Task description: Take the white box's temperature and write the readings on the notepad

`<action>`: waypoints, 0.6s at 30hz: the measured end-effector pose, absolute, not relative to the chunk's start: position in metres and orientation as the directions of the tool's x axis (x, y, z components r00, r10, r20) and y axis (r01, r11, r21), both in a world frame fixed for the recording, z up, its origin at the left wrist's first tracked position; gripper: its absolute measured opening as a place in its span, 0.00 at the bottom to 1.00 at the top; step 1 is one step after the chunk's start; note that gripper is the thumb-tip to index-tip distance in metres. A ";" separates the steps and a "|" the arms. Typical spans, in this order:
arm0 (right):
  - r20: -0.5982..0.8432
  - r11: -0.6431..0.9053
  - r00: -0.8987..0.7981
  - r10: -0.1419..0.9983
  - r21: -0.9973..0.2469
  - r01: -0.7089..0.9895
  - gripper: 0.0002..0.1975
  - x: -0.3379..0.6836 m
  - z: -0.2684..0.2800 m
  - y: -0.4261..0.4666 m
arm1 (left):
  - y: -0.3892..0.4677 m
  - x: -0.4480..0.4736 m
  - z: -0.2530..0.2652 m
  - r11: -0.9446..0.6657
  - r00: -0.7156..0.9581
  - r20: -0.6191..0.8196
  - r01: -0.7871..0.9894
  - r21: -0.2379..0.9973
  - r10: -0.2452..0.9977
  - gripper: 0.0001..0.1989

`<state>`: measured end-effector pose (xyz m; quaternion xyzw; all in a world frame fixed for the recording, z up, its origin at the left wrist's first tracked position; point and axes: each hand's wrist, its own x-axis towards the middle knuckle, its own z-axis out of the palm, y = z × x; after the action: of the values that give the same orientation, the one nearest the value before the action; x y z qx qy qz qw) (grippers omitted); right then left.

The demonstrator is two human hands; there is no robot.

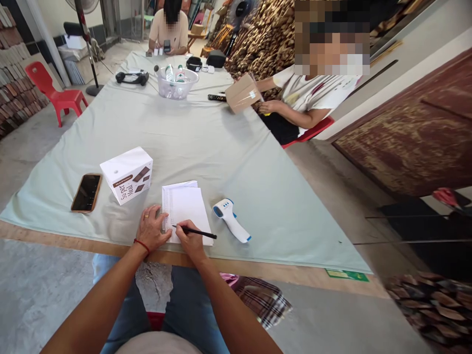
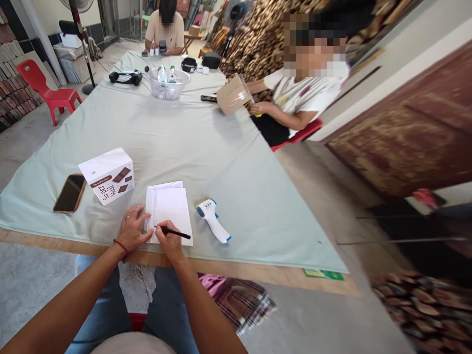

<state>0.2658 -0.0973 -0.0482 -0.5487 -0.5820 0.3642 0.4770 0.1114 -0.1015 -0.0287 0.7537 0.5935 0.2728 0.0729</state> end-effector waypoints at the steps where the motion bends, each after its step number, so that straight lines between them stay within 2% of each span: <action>1: 0.158 0.136 0.050 0.986 -0.944 0.301 0.06 0.266 -0.048 -0.097 | -0.101 0.111 -0.028 -0.286 0.148 0.329 0.858 0.426 0.933 0.20; 6: 0.171 0.152 0.027 0.985 -0.928 0.341 0.08 0.265 -0.049 -0.097 | -0.102 0.111 -0.028 -0.293 0.154 0.343 0.867 0.403 0.927 0.19; 18: 0.211 0.193 -0.001 0.978 -0.893 0.407 0.08 0.265 -0.055 -0.096 | -0.100 0.110 -0.030 -0.301 0.153 0.340 0.846 0.440 0.928 0.19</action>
<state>0.2654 -0.0964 -0.0548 -0.5487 -0.6307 0.3203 0.4456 0.1100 -0.0998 -0.0297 0.7559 0.5867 0.2814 0.0725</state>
